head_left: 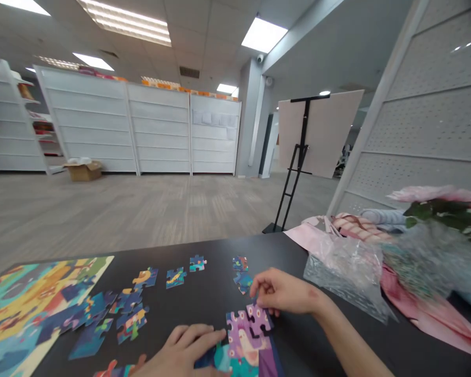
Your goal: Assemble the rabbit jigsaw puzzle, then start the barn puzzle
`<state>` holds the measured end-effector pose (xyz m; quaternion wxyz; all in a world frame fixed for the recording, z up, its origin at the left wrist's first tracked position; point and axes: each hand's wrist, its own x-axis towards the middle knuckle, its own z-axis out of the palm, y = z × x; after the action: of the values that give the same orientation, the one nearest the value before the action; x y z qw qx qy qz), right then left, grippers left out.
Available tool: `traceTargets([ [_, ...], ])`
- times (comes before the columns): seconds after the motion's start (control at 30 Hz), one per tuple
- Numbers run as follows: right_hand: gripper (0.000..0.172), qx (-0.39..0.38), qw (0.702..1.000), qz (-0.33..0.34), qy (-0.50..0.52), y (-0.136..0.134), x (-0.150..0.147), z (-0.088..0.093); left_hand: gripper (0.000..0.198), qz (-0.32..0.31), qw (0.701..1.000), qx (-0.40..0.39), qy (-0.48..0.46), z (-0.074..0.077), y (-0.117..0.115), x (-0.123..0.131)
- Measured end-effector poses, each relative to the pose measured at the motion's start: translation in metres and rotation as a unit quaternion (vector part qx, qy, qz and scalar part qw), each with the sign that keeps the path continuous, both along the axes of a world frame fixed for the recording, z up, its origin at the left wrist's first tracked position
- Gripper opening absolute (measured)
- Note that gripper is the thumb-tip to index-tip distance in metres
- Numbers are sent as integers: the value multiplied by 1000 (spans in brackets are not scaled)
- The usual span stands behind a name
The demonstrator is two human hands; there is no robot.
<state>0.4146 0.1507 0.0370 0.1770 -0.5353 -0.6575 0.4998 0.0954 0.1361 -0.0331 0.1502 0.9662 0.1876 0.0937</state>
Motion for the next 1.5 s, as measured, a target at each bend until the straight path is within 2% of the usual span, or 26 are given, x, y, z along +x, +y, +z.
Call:
traceTargets([
  [0.13,16,4,999,-2,-46,1,-4,-14,51,-11,998,56,2,-7,3,6],
  [0.3,16,44,995,-18,-90,3,-6,-20,50,3,997,68,-20,12,-4,5],
  [0.37,18,53,993,-14,-109,3,-4,-18,52,6,996,84,-15,13,-5,4],
  [0.43,21,64,989,-9,-130,1,-5,-15,53,6,995,99,-9,5,-2,5],
  [0.63,17,144,968,-16,-203,-6,-13,-10,53,13,990,139,-18,-44,11,11],
  [0.73,18,189,950,-18,-248,-9,-14,-7,54,16,988,150,-16,-47,12,12],
  [0.83,19,198,945,0,-260,-9,-15,-4,45,11,984,175,-18,-30,10,13],
  [0.93,9,253,935,-11,-248,-3,-16,-6,37,-1,978,208,-13,-6,2,16],
  [1.03,32,302,928,-9,-218,8,-14,-17,31,11,977,211,-12,13,-6,20],
  [1.1,39,301,928,3,-219,16,-9,-28,29,26,985,171,-7,23,-9,19],
  [1.2,42,282,920,-22,-271,27,5,-40,32,102,993,57,-32,38,-4,5],
  [1.27,40,271,908,-61,-315,30,15,-41,22,202,979,3,-42,49,8,-14],
  [1.33,36,261,896,-93,-347,30,22,-37,20,291,956,-26,-2,58,25,-41],
  [1.43,33,251,890,-107,-365,27,23,-29,16,340,938,-57,31,66,48,-80],
  [1.5,33,249,889,-107,-369,25,20,-25,23,360,927,-86,57,67,55,-97],
])
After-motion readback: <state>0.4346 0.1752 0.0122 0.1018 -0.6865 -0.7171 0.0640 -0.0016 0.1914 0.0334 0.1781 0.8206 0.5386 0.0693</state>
